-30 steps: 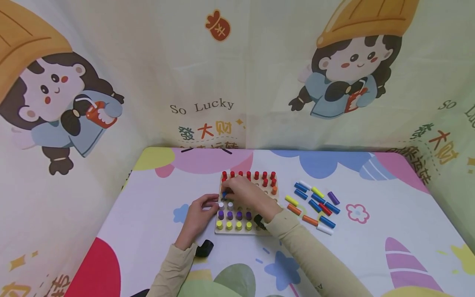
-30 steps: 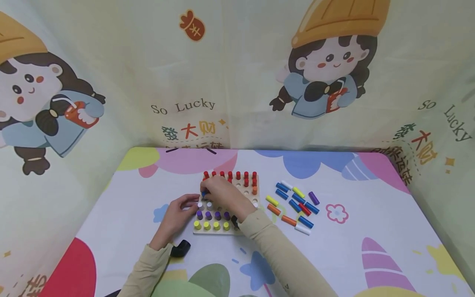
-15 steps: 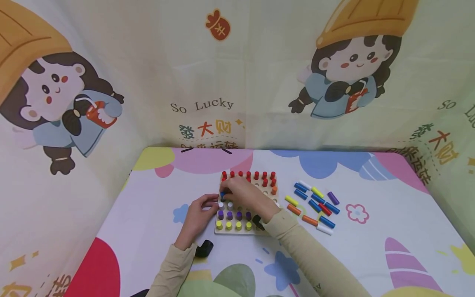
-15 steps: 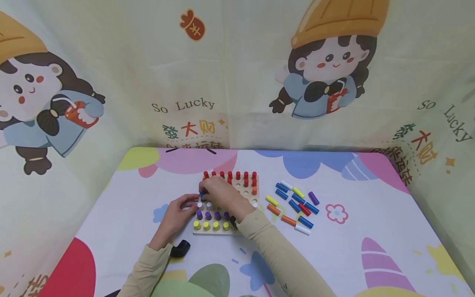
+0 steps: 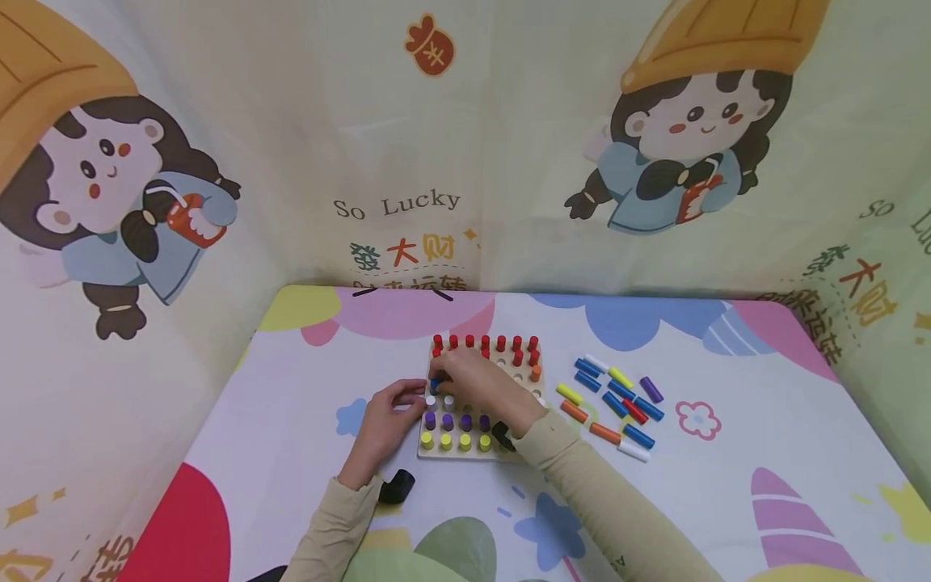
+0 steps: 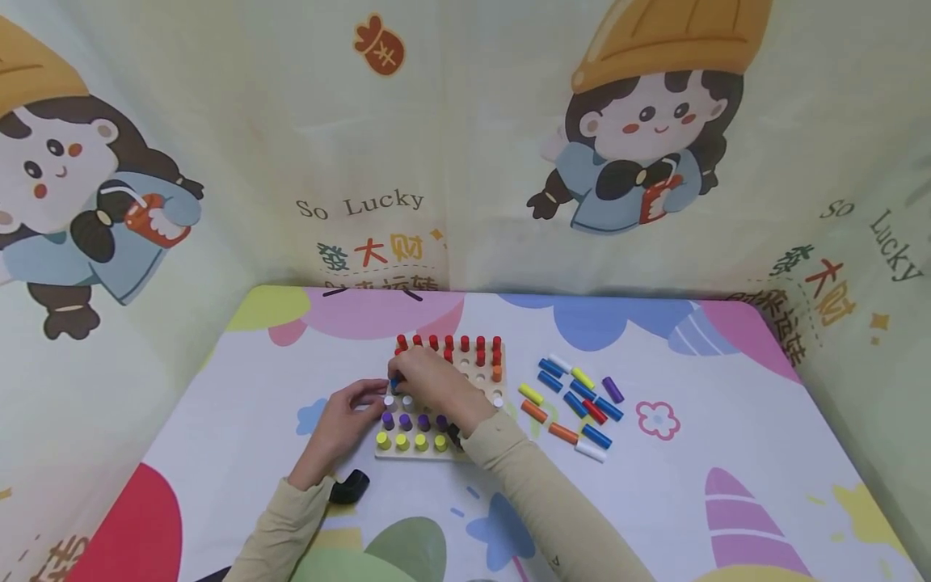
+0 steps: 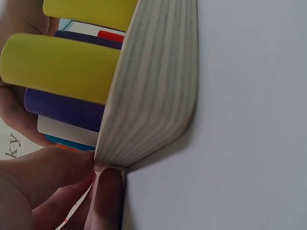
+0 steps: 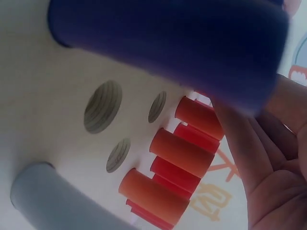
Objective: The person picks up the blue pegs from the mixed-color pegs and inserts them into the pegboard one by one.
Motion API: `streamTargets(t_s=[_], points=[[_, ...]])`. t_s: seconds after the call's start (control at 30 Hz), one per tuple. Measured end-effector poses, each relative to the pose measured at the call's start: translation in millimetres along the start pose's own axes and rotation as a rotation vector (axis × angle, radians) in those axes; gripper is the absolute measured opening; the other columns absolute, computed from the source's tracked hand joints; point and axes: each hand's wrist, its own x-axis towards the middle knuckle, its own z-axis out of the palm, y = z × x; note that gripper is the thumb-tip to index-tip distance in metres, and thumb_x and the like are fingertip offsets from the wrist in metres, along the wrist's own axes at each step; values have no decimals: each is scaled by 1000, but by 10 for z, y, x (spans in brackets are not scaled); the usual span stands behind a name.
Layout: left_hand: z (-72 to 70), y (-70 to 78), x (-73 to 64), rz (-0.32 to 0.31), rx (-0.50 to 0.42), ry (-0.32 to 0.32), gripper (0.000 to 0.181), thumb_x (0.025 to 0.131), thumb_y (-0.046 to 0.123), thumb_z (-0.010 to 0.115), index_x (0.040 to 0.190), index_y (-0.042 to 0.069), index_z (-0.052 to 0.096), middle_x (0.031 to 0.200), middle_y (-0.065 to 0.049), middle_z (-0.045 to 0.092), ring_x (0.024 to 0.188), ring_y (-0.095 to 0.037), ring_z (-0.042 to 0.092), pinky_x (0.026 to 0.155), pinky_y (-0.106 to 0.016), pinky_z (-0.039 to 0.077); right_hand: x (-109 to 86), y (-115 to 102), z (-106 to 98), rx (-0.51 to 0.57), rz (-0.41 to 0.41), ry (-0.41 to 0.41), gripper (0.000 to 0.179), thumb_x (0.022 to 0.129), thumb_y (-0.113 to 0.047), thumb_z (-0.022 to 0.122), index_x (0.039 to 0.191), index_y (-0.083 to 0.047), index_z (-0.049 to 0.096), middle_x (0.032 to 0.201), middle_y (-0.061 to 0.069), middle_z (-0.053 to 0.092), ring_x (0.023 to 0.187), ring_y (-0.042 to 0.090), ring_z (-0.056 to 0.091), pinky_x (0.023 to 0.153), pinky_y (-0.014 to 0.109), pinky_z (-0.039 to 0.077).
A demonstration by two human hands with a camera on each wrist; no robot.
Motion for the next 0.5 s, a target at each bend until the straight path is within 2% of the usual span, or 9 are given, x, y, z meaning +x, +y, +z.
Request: streamTargets(t_s=[0.27, 0.5], points=[[-8, 5, 6, 10, 1, 4, 31, 92, 14, 69, 122, 9, 68, 112, -7, 73, 102, -21, 69, 88, -39, 56, 9, -6, 28, -51, -64, 24, 18, 91, -13, 72, 109, -11, 74, 103, -1, 73, 90, 9, 64, 87, 24, 54], [-7, 6, 0, 10, -9, 0, 31, 92, 14, 68, 123, 9, 67, 114, -6, 72, 102, -21, 68, 88, -38, 56, -29, -49, 13, -75, -45, 30, 21, 92, -10, 70, 112, -10, 72, 107, 0, 72, 94, 13, 65, 87, 26, 55]])
